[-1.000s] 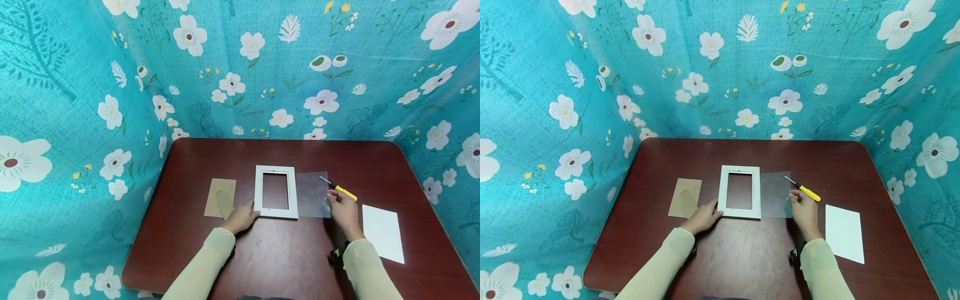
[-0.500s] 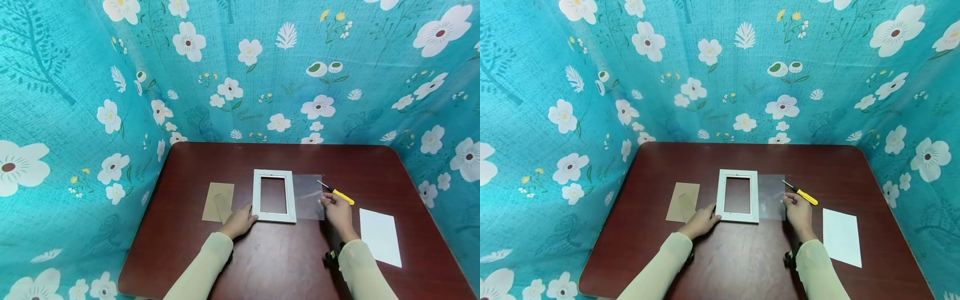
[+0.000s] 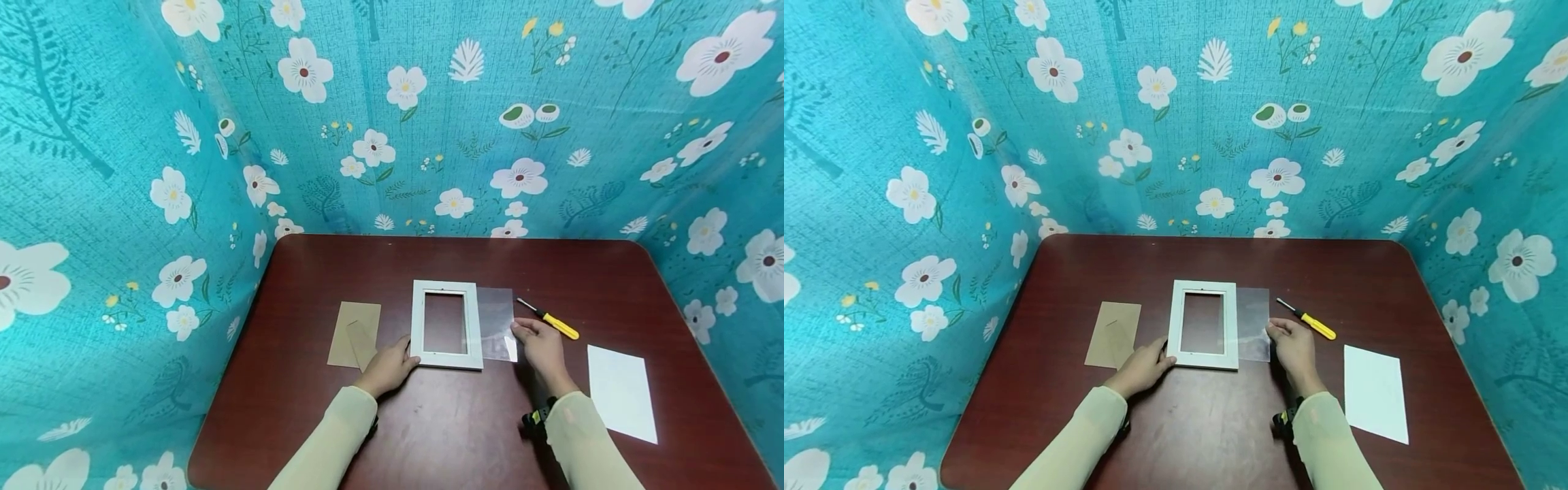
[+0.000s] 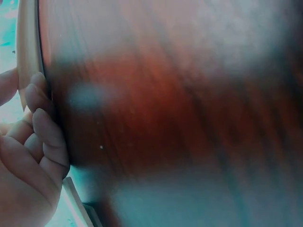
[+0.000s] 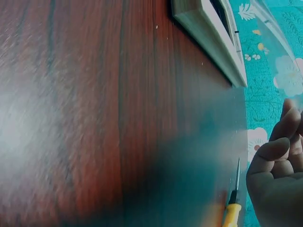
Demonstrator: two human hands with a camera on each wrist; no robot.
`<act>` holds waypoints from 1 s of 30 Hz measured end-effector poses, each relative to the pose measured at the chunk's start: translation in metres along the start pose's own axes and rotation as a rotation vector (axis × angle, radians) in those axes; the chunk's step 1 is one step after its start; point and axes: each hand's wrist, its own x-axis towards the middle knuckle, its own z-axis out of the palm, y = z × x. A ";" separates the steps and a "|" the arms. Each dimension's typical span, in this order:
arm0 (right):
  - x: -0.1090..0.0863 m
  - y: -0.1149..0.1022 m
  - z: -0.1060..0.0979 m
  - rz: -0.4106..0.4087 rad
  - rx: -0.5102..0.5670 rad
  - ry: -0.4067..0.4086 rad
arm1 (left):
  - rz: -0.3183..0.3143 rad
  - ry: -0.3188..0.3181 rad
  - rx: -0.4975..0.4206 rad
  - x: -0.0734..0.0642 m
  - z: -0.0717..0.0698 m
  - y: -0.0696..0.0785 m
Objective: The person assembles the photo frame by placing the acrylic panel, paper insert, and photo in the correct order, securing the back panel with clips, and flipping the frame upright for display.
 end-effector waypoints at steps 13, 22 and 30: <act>0.002 -0.006 0.017 0.041 0.045 -0.034 | 0.001 0.019 0.004 -0.002 -0.001 0.005; 0.006 -0.009 0.027 0.056 0.116 -0.050 | -0.016 0.021 -0.021 -0.003 0.001 0.002; 0.008 -0.011 0.035 0.028 0.175 -0.073 | -0.013 0.032 -0.028 -0.003 0.000 0.003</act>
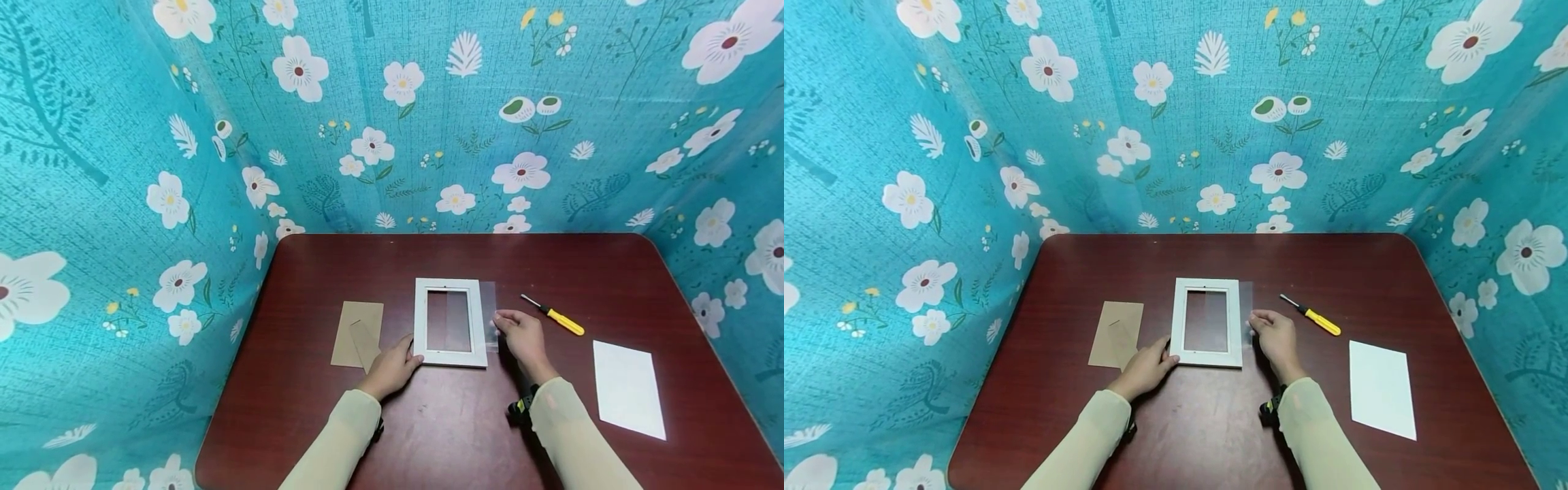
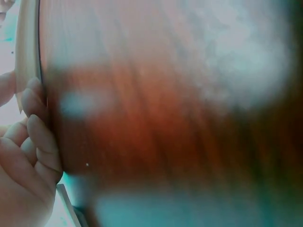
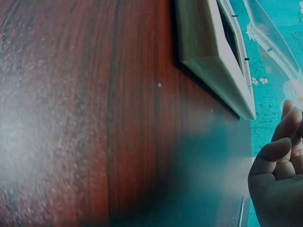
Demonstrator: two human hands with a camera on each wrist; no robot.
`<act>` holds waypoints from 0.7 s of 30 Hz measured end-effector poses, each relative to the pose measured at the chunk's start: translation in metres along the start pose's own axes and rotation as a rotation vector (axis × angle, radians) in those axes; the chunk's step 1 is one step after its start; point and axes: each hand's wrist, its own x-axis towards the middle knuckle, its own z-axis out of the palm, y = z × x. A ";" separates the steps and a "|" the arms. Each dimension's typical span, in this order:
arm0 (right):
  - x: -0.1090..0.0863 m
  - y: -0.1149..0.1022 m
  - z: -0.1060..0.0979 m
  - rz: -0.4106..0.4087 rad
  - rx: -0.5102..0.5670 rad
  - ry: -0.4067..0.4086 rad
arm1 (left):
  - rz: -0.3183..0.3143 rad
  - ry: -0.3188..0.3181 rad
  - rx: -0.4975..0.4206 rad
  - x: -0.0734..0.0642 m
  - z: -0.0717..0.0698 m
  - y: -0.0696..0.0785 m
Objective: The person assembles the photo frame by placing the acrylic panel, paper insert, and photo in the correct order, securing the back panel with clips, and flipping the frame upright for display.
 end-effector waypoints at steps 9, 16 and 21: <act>0.003 0.005 0.005 -0.033 -0.036 -0.030 | 0.000 0.002 0.000 0.000 0.001 -0.001; 0.004 0.003 0.008 -0.034 -0.029 -0.026 | 0.010 0.018 0.007 -0.001 0.001 0.000; 0.004 0.002 0.011 -0.006 -0.022 -0.025 | 0.010 0.015 0.004 -0.001 0.002 0.000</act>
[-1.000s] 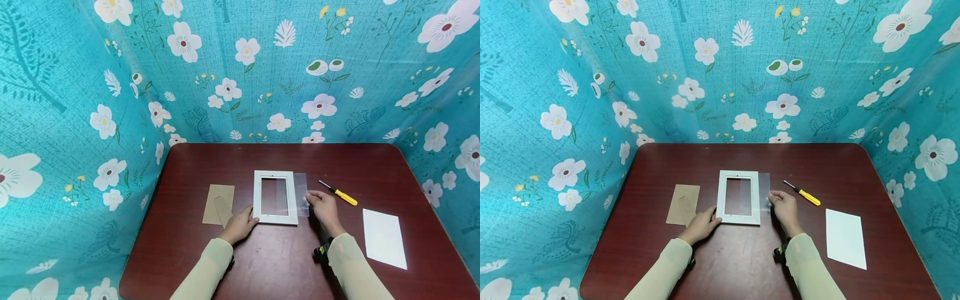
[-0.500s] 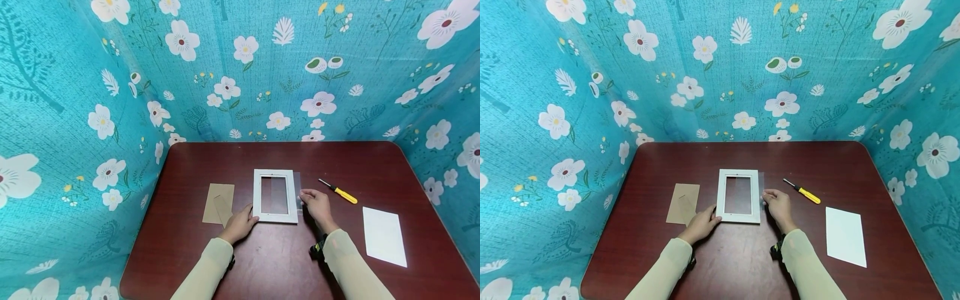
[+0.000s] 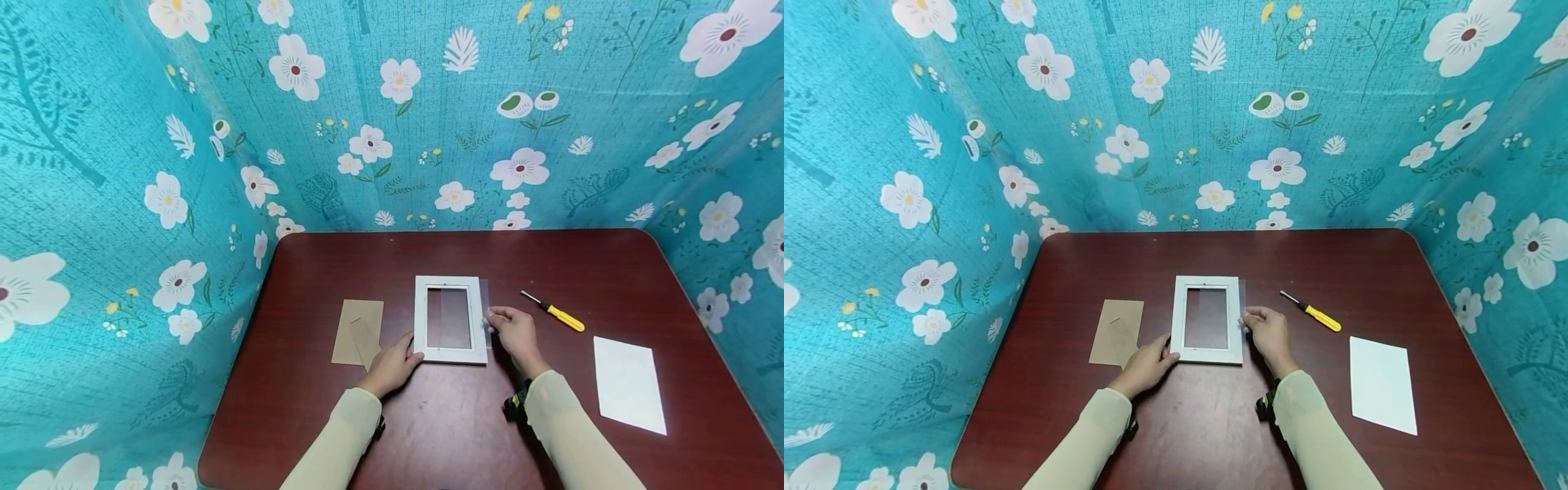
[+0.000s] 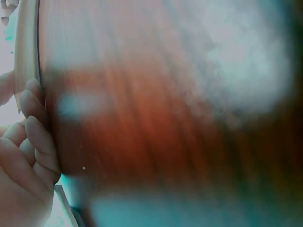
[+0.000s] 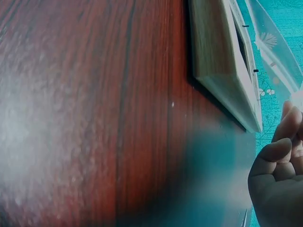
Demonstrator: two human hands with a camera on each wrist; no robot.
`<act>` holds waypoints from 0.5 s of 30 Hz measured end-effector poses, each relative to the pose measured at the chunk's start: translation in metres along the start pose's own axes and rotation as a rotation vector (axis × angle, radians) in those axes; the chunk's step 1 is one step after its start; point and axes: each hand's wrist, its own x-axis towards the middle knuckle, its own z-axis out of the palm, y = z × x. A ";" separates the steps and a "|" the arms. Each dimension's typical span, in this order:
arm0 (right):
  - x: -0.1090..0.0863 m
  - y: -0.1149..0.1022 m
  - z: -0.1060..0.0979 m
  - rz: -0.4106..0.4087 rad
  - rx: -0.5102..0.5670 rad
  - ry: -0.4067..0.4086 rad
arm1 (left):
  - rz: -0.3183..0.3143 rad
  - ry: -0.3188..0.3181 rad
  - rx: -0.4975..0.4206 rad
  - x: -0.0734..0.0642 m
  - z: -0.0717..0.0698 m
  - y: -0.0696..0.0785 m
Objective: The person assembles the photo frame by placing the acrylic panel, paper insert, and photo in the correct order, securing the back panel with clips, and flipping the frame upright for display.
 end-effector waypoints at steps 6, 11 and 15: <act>0.000 -0.001 0.006 0.003 0.031 -0.010 | -0.006 -0.004 -0.004 0.001 0.000 0.000; 0.000 0.000 0.009 -0.014 0.035 -0.023 | -0.008 -0.004 0.007 0.001 0.004 -0.003; 0.000 0.000 0.012 -0.013 0.035 -0.028 | -0.010 -0.003 0.007 0.001 0.005 -0.004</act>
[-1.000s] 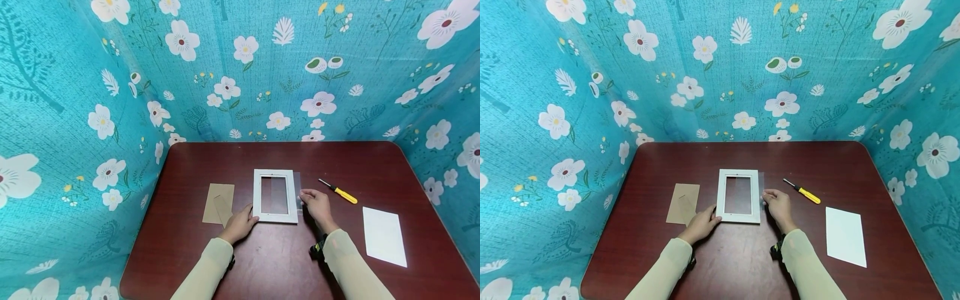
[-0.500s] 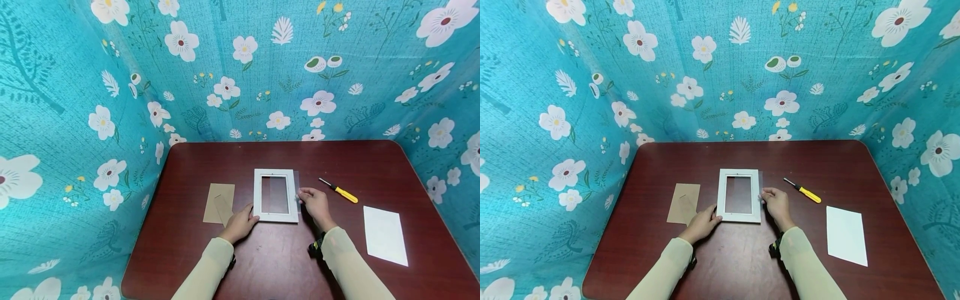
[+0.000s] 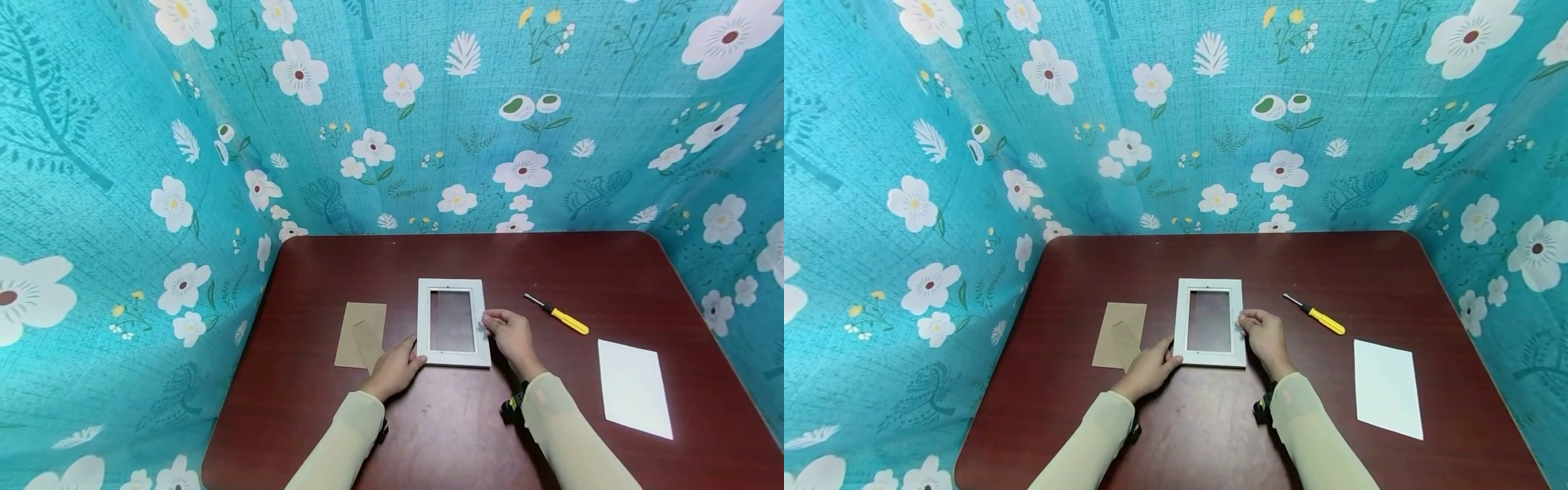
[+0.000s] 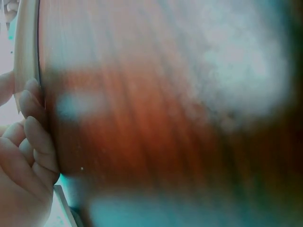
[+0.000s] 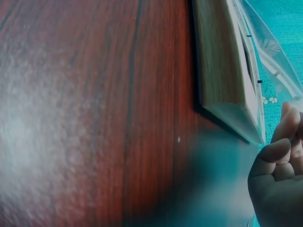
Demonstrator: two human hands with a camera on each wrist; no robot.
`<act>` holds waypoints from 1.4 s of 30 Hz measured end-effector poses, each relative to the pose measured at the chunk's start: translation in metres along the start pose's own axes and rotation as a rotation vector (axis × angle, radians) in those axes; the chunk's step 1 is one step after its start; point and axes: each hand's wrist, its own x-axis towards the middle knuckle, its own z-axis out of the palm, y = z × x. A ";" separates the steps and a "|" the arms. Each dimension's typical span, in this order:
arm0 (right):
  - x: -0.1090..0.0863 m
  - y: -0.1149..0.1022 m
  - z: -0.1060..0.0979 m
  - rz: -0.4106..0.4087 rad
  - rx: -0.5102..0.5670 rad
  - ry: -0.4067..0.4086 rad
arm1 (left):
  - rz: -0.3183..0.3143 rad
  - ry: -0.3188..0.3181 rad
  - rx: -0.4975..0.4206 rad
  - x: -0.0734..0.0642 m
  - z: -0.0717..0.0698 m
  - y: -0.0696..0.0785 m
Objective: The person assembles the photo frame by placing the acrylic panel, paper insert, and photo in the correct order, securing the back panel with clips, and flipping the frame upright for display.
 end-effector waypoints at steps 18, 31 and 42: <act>0.002 -0.004 0.008 -0.027 0.016 -0.010 | 0.005 -0.005 0.009 0.001 0.001 -0.001; 0.005 -0.003 0.012 -0.021 0.024 -0.023 | -0.007 -0.010 0.007 0.001 -0.001 0.000; 0.006 -0.004 0.014 -0.018 0.013 -0.033 | -0.002 -0.013 0.006 0.002 -0.001 0.000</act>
